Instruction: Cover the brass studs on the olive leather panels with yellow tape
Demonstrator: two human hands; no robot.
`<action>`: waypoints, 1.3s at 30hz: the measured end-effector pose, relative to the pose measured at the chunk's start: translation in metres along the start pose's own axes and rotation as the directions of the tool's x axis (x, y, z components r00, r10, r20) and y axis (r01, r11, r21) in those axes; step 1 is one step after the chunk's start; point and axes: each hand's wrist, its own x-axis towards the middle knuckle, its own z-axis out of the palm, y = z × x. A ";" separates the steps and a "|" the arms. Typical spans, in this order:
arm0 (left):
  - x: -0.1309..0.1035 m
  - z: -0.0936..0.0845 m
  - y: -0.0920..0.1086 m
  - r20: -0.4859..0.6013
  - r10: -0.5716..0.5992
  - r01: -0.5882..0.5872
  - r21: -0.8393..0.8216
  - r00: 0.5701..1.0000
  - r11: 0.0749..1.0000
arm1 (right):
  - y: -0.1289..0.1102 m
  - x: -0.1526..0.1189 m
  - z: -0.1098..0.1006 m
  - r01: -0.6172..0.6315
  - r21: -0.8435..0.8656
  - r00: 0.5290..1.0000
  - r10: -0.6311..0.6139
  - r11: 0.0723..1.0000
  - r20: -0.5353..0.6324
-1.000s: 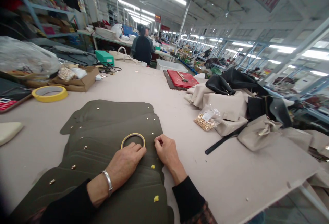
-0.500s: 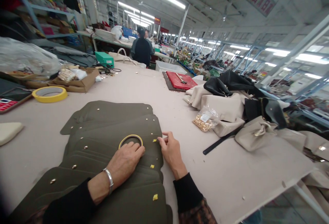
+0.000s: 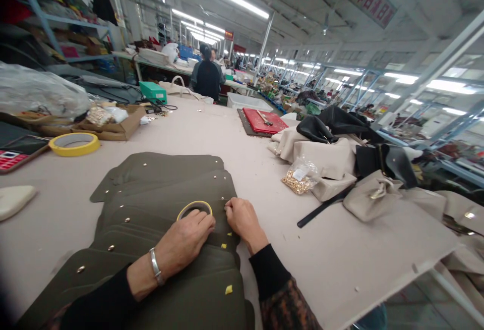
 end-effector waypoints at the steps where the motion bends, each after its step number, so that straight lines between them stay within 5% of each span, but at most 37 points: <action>1: 0.000 -0.001 0.001 -0.021 0.017 -0.017 -0.019 1.000 1.000 | 0.001 0.001 -0.003 -0.007 0.014 1.000 0.007 1.000 0.020; 7: -0.002 -0.003 -0.003 -0.201 0.023 -0.036 -0.060 0.979 0.998 | 0.008 -0.018 -0.021 0.057 0.174 0.965 -0.099 0.983 0.244; 12: -0.002 -0.002 -0.013 -0.360 0.045 -0.108 -0.157 0.932 0.982 | -0.001 -0.046 -0.022 0.057 0.530 0.997 -0.026 0.846 -0.066; 15: -0.002 -0.005 -0.014 -0.366 0.054 -0.123 -0.168 0.929 0.978 | -0.013 -0.054 -0.023 0.172 0.616 0.982 -0.083 0.769 -0.171; 20: -0.003 -0.007 -0.009 -0.316 0.045 -0.112 -0.197 0.948 0.974 | -0.026 -0.056 -0.027 0.441 0.446 0.890 -0.318 0.779 -0.326; 26: -0.004 -0.005 -0.008 -0.349 0.109 -0.172 -0.155 0.931 0.973 | -0.029 -0.057 -0.026 0.536 0.268 0.829 -0.438 0.801 -0.349; 30: -0.004 -0.007 -0.008 -0.376 0.170 -0.236 -0.138 0.911 0.962 | -0.031 -0.060 -0.019 0.512 0.192 0.823 -0.413 0.837 -0.391; 36: -0.001 -0.007 -0.011 -0.391 0.132 -0.189 -0.112 0.911 0.976 | -0.025 -0.050 0.001 0.575 0.089 0.708 -0.440 0.813 -0.553; 39: -0.001 -0.006 -0.012 -0.358 0.109 -0.149 -0.085 0.927 0.985 | -0.028 -0.047 0.005 0.492 0.169 0.764 -0.330 0.854 -0.554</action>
